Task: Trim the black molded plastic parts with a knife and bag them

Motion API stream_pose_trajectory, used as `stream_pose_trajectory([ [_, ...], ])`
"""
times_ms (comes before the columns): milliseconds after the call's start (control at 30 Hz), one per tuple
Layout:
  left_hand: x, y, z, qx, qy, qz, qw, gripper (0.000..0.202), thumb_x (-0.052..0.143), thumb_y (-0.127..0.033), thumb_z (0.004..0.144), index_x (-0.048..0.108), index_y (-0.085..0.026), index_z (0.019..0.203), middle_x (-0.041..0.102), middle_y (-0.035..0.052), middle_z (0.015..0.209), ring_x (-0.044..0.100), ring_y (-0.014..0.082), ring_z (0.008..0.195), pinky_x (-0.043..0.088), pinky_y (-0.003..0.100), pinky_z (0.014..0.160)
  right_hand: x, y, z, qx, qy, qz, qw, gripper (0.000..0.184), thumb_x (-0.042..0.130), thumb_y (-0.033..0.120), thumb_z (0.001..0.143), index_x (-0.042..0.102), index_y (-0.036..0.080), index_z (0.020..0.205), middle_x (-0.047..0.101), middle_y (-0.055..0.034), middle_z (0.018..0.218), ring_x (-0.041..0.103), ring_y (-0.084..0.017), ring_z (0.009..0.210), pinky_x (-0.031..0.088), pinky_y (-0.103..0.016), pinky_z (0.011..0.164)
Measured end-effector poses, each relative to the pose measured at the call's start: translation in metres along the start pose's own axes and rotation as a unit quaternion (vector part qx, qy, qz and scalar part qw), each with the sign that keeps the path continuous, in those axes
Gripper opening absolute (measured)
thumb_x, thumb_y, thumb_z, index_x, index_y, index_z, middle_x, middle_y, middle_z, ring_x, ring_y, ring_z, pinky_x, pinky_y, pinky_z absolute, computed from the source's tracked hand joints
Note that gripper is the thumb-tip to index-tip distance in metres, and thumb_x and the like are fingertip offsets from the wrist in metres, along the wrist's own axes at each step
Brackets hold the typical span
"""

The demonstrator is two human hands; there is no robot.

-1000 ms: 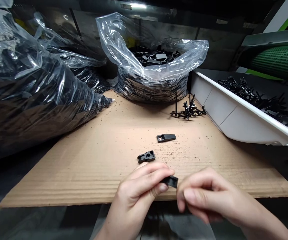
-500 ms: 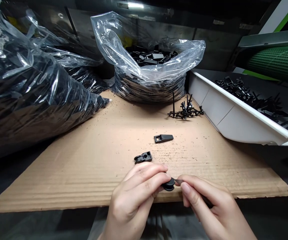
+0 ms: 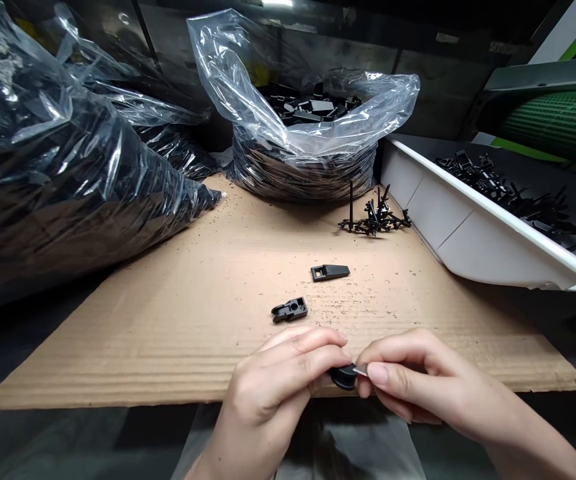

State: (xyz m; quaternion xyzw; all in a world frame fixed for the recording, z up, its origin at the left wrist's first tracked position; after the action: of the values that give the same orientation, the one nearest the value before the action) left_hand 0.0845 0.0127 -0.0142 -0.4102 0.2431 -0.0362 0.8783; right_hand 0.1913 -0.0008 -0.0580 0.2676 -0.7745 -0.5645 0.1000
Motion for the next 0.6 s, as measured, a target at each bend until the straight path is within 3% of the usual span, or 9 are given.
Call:
stream_pose_trajectory([
  [133,-0.001,0.006,0.002,-0.032,-0.012,0.002,0.999,0.030,0.052,0.000,0.077,0.066,-0.021,0.093,0.068,0.0000,0.099,0.061,0.0141,0.092,0.047,0.019,0.082,0.012,-0.004,-0.004,0.017,0.009,0.057,0.998,0.029,0.051,0.038,0.079,0.063,0.013,0.070,0.042,0.0057,0.045,0.034,-0.004,0.041,0.025,-0.016,0.040],
  [200,-0.002,0.006,0.002,-0.040,-0.016,0.001,0.999,0.029,0.055,-0.002,0.076,0.066,-0.021,0.094,0.068,-0.0007,0.097,0.062,0.0133,0.092,0.046,0.017,0.084,0.009,-0.006,-0.008,0.019,-0.048,0.084,0.995,0.030,0.051,0.040,0.078,0.064,0.015,0.070,0.044,0.0052,0.046,0.032,-0.003,0.040,0.024,-0.016,0.039],
  [267,-0.004,0.007,0.002,-0.047,-0.025,0.004,0.999,0.027,0.059,-0.005,0.075,0.066,-0.021,0.095,0.069,-0.0012,0.095,0.063,0.0134,0.090,0.046,0.016,0.083,-0.006,-0.008,-0.016,0.006,-0.168,0.076,0.983,0.028,0.053,0.042,0.076,0.066,0.017,0.075,0.048,0.0039,0.050,0.036,-0.004,0.041,0.028,-0.017,0.040],
  [333,-0.006,0.009,0.001,-0.067,-0.032,0.005,0.997,0.025,0.061,-0.010,0.074,0.066,-0.022,0.095,0.070,-0.0011,0.092,0.064,0.0140,0.086,0.049,0.016,0.078,-0.025,-0.004,-0.030,-0.032,-0.319,0.026,0.947,0.023,0.056,0.040,0.074,0.067,0.022,0.080,0.053,0.0023,0.055,0.044,-0.007,0.046,0.037,-0.018,0.044],
  [400,-0.006,0.013,-0.001,-0.101,-0.033,0.002,0.994,0.022,0.062,-0.014,0.075,0.067,-0.021,0.095,0.071,-0.0001,0.090,0.066,0.0148,0.081,0.052,0.016,0.071,-0.029,0.007,-0.043,-0.110,-0.417,-0.042,0.901,0.015,0.057,0.032,0.075,0.067,0.027,0.084,0.058,0.0023,0.060,0.050,-0.008,0.049,0.042,-0.018,0.048],
  [500,-0.002,0.023,-0.005,-0.159,-0.021,-0.024,0.987,0.023,0.061,-0.020,0.076,0.066,-0.019,0.098,0.072,0.0015,0.076,0.067,0.0153,0.066,0.054,0.018,0.061,-0.014,0.021,-0.050,-0.233,-0.451,-0.120,0.853,0.021,0.055,0.017,0.077,0.066,0.030,0.089,0.061,0.0039,0.063,0.053,-0.008,0.048,0.044,-0.016,0.051],
  [600,0.004,0.031,-0.009,-0.205,-0.005,-0.072,0.976,0.025,0.059,-0.022,0.077,0.064,-0.017,0.101,0.069,0.0008,0.063,0.065,0.0146,0.058,0.054,0.018,0.054,-0.001,0.021,-0.053,-0.282,-0.493,-0.185,0.802,0.027,0.057,0.010,0.074,0.063,0.025,0.096,0.062,0.0023,0.065,0.057,-0.009,0.053,0.047,-0.017,0.055],
])
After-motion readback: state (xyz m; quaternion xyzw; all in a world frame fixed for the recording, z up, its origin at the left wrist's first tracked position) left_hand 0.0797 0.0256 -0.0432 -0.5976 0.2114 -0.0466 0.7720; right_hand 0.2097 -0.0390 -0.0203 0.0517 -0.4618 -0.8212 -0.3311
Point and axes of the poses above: each hand's wrist, its own z-axis towards the middle knuckle, its own x-axis out of the palm, y = z × x, the point moved 9 cm from there along z, towards the middle knuckle
